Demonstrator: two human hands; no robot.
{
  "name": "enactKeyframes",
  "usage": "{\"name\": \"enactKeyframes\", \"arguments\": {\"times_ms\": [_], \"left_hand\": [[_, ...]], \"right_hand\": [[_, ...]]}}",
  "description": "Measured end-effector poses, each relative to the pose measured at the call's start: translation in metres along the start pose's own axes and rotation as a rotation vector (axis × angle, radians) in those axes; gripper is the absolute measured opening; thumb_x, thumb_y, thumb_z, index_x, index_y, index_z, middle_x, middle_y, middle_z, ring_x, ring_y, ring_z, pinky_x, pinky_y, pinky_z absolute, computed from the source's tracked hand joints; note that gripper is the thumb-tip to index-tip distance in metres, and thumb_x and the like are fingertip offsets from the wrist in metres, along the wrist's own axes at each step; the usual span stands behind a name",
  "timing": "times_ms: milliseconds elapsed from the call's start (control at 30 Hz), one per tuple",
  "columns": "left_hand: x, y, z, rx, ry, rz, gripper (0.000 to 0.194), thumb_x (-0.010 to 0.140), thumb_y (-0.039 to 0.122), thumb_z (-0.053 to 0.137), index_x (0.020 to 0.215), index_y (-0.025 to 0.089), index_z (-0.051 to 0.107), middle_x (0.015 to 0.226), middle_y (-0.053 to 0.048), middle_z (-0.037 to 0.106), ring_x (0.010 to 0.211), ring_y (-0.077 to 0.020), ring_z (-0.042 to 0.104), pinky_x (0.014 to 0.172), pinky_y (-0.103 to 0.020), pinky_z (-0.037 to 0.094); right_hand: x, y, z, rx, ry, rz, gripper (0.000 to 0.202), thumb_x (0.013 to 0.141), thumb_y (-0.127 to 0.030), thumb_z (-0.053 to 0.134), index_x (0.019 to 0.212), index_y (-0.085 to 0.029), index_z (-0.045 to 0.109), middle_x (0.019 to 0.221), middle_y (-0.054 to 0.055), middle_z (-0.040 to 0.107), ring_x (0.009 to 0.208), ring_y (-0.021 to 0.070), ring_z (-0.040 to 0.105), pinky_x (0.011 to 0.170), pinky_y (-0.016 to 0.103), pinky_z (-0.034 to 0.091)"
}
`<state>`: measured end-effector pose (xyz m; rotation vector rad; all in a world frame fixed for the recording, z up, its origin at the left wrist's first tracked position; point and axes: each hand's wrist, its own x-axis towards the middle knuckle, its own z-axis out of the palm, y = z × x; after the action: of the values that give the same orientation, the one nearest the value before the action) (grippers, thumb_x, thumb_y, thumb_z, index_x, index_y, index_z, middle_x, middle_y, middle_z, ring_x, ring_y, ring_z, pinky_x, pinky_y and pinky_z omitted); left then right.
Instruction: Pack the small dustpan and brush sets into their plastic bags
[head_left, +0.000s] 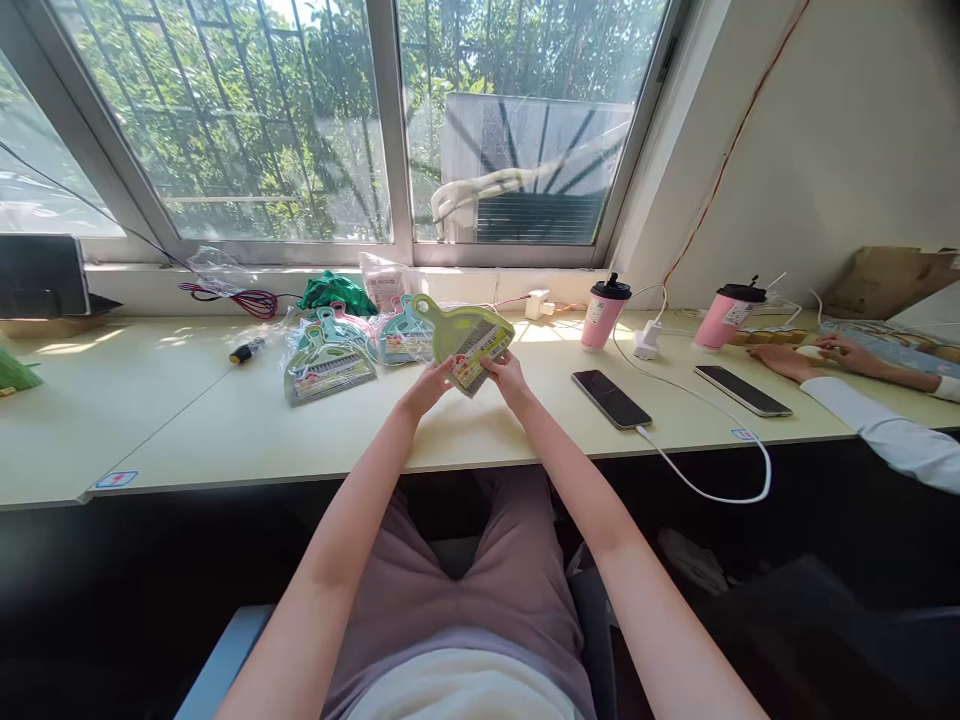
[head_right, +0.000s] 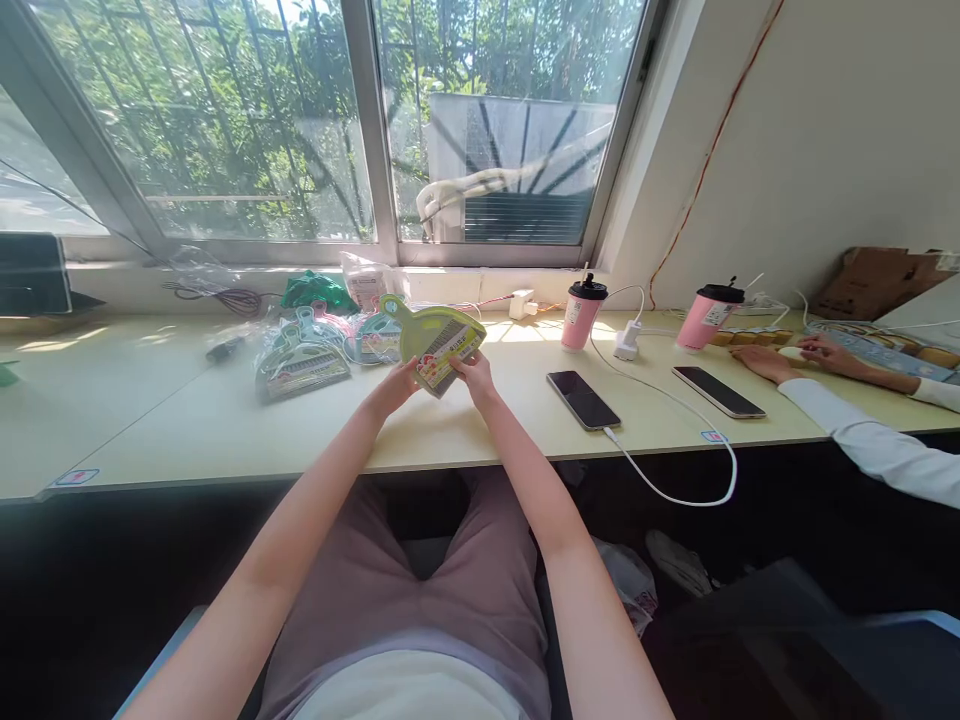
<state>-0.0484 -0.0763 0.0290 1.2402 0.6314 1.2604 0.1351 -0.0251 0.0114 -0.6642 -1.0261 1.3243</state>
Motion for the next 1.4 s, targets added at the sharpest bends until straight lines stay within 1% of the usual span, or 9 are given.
{"name": "enactKeyframes", "arguments": {"times_ms": [233,433,533,733,933,1000,1100,1267,1400], "left_hand": [[0.006,-0.010,-0.004,0.150,0.190,-0.149,0.071,0.053,0.040,0.097,0.116,0.019,0.071,0.119,-0.014,0.074,0.121,-0.0372,0.065,0.101,-0.050,0.051],[0.007,-0.008,-0.006,0.116,0.234,-0.070,0.068,0.049,0.033,0.097,0.110,0.017,0.073,0.113,-0.013,0.077,0.114,-0.0370,0.067,0.098,-0.050,0.053],[0.006,-0.005,-0.008,0.114,0.213,-0.045,0.065,0.054,0.034,0.095,0.112,0.016,0.073,0.116,-0.014,0.076,0.115,-0.0377,0.067,0.099,-0.051,0.053],[0.002,-0.003,-0.005,0.178,0.115,-0.104,0.072,0.066,0.040,0.091,0.130,0.022,0.065,0.123,-0.013,0.072,0.117,-0.0341,0.066,0.097,-0.048,0.054],[0.008,-0.001,-0.012,-0.038,0.219,0.094,0.073,0.082,0.055,0.078,0.146,0.031,0.051,0.138,-0.007,0.065,0.129,-0.0274,0.060,0.099,-0.038,0.054],[0.009,-0.003,-0.013,-0.031,0.216,0.046,0.070,0.081,0.054,0.079,0.141,0.028,0.055,0.136,-0.008,0.066,0.125,-0.0275,0.063,0.100,-0.038,0.055],[0.008,-0.009,-0.010,0.045,0.093,-0.063,0.067,0.075,0.043,0.087,0.133,0.021,0.061,0.131,-0.012,0.069,0.119,-0.0297,0.066,0.100,-0.042,0.055],[0.003,-0.017,0.003,0.093,-0.047,-0.118,0.066,0.076,0.037,0.087,0.134,0.022,0.061,0.130,-0.014,0.070,0.114,-0.0303,0.068,0.102,-0.049,0.053],[0.006,-0.022,0.005,0.100,0.009,-0.127,0.062,0.073,0.032,0.087,0.129,0.020,0.064,0.126,-0.014,0.071,0.113,-0.0308,0.069,0.103,-0.051,0.052]], "right_hand": [[-0.002,0.000,0.000,-0.149,0.036,0.077,0.051,0.056,-0.026,0.097,0.093,-0.022,0.061,0.100,0.006,0.076,0.101,0.0262,0.072,0.096,0.046,0.061],[0.000,-0.006,0.002,-0.132,-0.066,0.164,0.029,0.080,-0.034,0.080,0.097,-0.024,0.059,0.101,0.004,0.075,0.092,0.0220,0.072,0.090,0.046,0.063],[0.003,-0.006,0.001,-0.077,-0.046,0.174,0.023,0.086,-0.036,0.072,0.096,-0.026,0.054,0.094,0.002,0.073,0.080,0.0201,0.071,0.082,0.046,0.065],[0.005,-0.004,-0.003,-0.057,0.016,0.122,0.031,0.082,-0.033,0.077,0.102,-0.026,0.055,0.088,0.000,0.072,0.072,0.0193,0.070,0.079,0.044,0.065],[-0.002,-0.001,0.001,0.017,-0.001,-0.026,0.041,0.078,-0.036,0.080,0.107,-0.027,0.053,0.094,0.000,0.073,0.078,0.0181,0.071,0.082,0.041,0.065],[-0.003,0.001,0.004,0.019,0.027,-0.030,0.039,0.079,-0.036,0.079,0.107,-0.027,0.052,0.095,0.000,0.073,0.079,0.0174,0.071,0.081,0.039,0.065],[-0.004,0.005,0.007,0.017,0.090,-0.027,0.035,0.082,-0.037,0.075,0.105,-0.027,0.051,0.095,-0.001,0.072,0.084,0.0167,0.071,0.082,0.036,0.064],[-0.001,0.010,0.006,-0.017,0.252,-0.028,0.023,0.088,-0.039,0.065,0.102,-0.027,0.050,0.097,-0.001,0.069,0.086,0.0146,0.070,0.080,0.030,0.062],[0.002,0.010,0.005,-0.015,0.296,-0.010,0.018,0.089,-0.037,0.060,0.098,-0.027,0.047,0.099,0.000,0.067,0.087,0.0139,0.068,0.076,0.027,0.061]]}}
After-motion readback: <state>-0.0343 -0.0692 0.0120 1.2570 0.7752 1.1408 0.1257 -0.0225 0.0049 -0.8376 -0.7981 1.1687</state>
